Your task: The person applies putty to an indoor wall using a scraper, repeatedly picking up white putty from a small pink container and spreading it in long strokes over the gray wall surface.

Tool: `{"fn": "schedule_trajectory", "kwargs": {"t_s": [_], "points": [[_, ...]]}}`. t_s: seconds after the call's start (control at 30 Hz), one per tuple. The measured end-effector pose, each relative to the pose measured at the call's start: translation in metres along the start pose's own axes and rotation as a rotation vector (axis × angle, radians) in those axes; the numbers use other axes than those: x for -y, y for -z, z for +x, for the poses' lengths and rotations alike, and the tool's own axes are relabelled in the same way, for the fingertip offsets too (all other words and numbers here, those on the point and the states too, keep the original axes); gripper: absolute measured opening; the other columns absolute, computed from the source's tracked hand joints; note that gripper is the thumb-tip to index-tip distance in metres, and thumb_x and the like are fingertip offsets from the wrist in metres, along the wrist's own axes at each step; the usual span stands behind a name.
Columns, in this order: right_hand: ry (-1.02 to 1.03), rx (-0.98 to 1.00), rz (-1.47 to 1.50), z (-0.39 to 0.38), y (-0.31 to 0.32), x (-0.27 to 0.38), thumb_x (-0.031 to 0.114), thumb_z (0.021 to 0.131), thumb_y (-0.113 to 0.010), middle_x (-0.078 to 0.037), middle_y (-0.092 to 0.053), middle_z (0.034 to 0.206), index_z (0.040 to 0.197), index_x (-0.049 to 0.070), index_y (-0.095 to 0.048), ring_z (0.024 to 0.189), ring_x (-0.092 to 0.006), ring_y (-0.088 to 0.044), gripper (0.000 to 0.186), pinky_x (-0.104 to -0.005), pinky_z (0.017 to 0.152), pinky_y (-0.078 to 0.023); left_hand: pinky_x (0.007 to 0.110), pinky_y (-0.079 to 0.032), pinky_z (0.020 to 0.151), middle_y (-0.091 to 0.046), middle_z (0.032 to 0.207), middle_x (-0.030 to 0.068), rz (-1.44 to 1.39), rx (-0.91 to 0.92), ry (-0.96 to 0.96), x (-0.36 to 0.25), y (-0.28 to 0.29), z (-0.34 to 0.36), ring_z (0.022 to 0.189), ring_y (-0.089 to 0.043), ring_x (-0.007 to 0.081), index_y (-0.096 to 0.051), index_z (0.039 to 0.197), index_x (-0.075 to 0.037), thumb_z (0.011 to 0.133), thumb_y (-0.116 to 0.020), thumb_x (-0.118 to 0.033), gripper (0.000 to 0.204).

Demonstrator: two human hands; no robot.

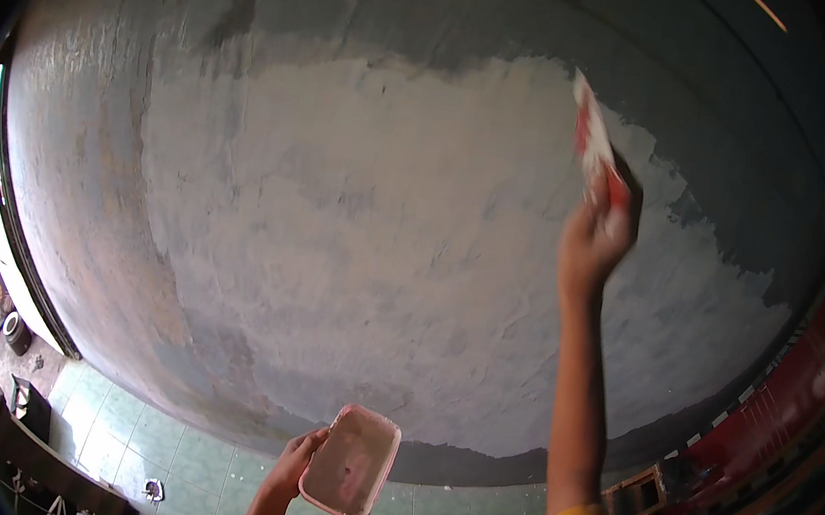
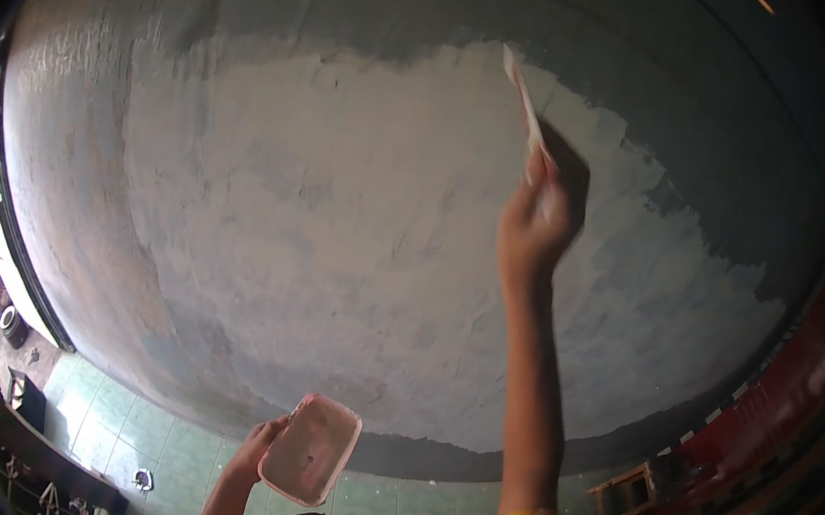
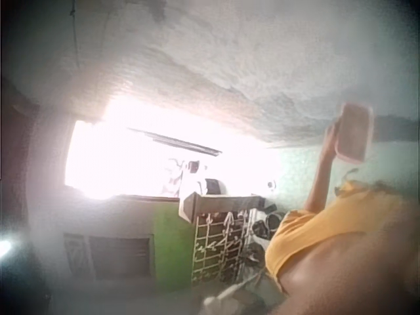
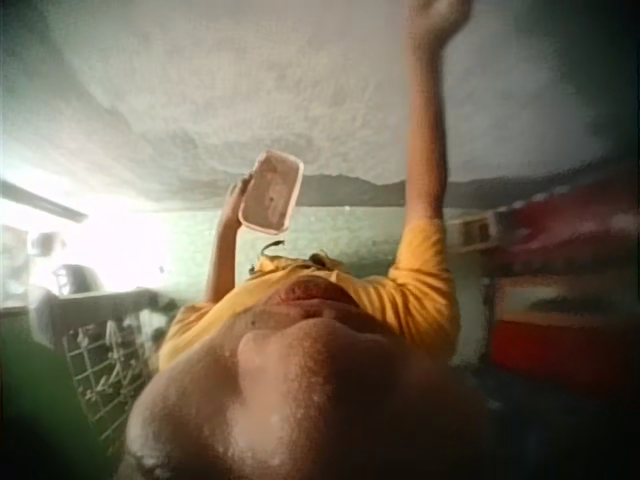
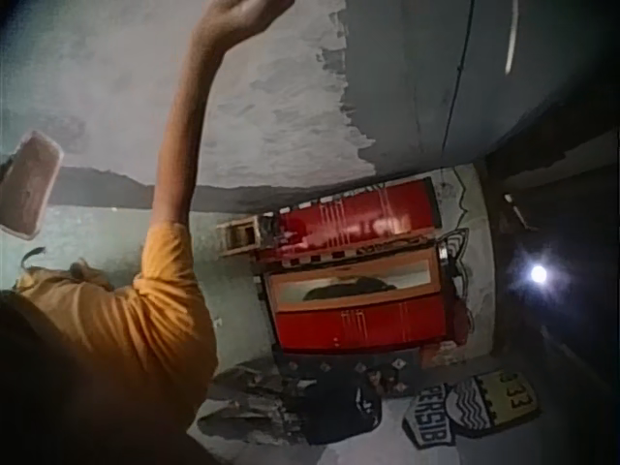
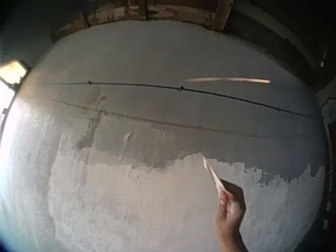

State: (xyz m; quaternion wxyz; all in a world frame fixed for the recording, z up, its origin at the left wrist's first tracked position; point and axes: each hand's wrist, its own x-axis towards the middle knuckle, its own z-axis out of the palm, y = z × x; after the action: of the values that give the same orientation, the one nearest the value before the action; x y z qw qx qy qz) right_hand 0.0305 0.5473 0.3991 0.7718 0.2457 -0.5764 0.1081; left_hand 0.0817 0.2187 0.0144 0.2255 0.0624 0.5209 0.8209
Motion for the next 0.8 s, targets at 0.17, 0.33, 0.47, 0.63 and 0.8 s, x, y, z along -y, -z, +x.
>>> {"fn": "schedule_trajectory", "kwargs": {"t_s": [0.17, 0.33, 0.47, 0.63, 0.8], "points": [[0.306, 0.191, -0.365, 0.081, -0.056, -0.043, -0.001, 0.09, -0.064, -0.011, -0.067, 0.129, 0.131, 0.006, -0.063, 0.12, -0.0295, -0.063, 0.041, -0.0417, 0.1, -0.05, 0.029, -0.053, 0.089, -0.068, 0.121, 0.0081, -0.046, 0.005, -0.079, 0.009, 0.002, 0.003, 0.105, -0.065, 0.015, -0.059, 0.138, 0.004, 0.107, -0.053, -0.03, 0.046], [0.441, 0.326, -0.524, 0.075, -0.095, -0.078, 0.002, 0.091, -0.059, -0.015, -0.065, 0.134, 0.133, 0.001, -0.061, 0.126, -0.0298, -0.061, 0.041, -0.0419, 0.104, -0.049, 0.029, -0.054, 0.087, -0.069, 0.121, 0.0087, -0.04, -0.06, -0.007, 0.012, 0.022, 0.008, 0.104, -0.065, 0.0152, -0.059, 0.137, 0.005, 0.107, -0.053, -0.029, 0.046], [0.444, 0.434, -0.491, 0.003, -0.085, -0.06, 0.004, 0.093, -0.055, -0.018, -0.065, 0.133, 0.131, -0.001, -0.062, 0.125, -0.0297, -0.061, 0.039, -0.0422, 0.103, -0.05, 0.029, -0.053, 0.09, -0.068, 0.123, 0.0098, -0.006, -0.082, -0.012, 0.001, 0.024, 0.008, 0.107, -0.065, 0.0158, -0.058, 0.138, 0.006, 0.107, -0.053, -0.028, 0.046], [0.268, 0.472, -0.289, 0.006, -0.071, -0.025, -0.001, 0.092, -0.058, -0.015, -0.071, 0.123, 0.129, 0.004, -0.065, 0.108, -0.0311, -0.071, 0.039, -0.0399, 0.092, -0.057, 0.029, -0.051, 0.094, -0.067, 0.127, 0.011, -0.011, -0.056, -0.012, 0.0, 0.04, 0.009, 0.113, -0.064, 0.0166, -0.056, 0.141, 0.006, 0.107, -0.053, -0.027, 0.048], [0.237, 0.394, -0.398, 0.118, -0.107, -0.057, 0.0, 0.096, -0.053, -0.014, -0.071, 0.122, 0.128, 0.005, -0.064, 0.109, -0.033, -0.069, 0.035, -0.0396, 0.091, -0.057, 0.03, -0.052, 0.095, -0.067, 0.127, 0.0112, -0.021, 0.017, 0.003, -0.001, 0.039, 0.018, 0.112, -0.064, 0.0174, -0.055, 0.142, 0.006, 0.107, -0.052, -0.025, 0.047]]}}
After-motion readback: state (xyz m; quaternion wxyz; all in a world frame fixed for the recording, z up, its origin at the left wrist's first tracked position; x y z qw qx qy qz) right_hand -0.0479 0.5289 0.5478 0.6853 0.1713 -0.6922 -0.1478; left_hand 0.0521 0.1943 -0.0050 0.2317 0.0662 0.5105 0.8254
